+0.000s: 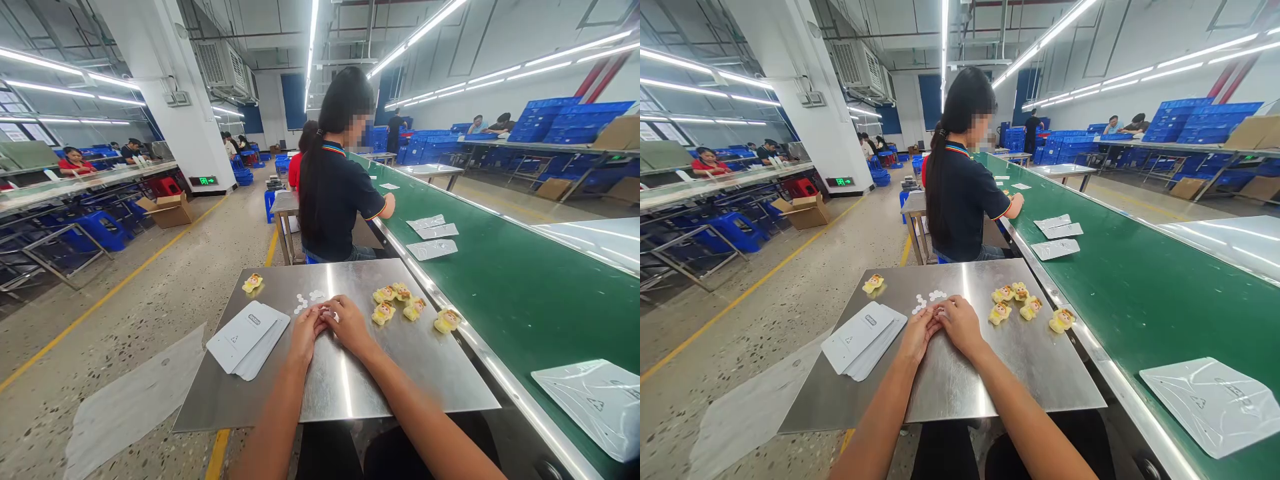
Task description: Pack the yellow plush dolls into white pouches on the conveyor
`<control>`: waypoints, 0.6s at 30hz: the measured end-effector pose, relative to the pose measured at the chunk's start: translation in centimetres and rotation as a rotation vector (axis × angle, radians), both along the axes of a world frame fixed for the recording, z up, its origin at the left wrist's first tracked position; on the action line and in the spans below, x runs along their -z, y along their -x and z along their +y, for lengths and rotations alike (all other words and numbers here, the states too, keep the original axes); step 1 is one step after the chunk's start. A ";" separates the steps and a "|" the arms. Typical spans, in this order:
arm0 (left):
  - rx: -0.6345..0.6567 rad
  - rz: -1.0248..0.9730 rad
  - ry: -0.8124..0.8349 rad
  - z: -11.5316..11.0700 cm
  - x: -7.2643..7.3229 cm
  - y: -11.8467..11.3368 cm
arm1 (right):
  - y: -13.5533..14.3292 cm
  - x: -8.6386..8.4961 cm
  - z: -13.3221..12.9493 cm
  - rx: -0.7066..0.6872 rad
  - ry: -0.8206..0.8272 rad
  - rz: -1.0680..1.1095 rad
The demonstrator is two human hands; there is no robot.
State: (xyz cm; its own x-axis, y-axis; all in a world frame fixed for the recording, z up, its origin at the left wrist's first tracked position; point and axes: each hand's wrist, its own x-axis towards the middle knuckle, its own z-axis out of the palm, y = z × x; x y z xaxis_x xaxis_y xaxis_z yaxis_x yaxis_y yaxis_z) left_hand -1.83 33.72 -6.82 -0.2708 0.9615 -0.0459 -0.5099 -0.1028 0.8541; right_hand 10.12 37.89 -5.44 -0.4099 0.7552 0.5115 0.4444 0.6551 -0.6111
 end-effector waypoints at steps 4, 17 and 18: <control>-0.013 -0.020 -0.003 -0.2 0.0 -0.2 | -0.2 -0.1 0.0 0.021 0.092 0.099; -0.048 0.107 -0.052 0.2 0.2 -0.8 | -0.5 0.7 1.0 -0.100 0.460 0.342; -0.066 0.127 -0.049 0.2 0.2 -0.8 | -0.8 0.6 0.9 -0.114 0.464 0.338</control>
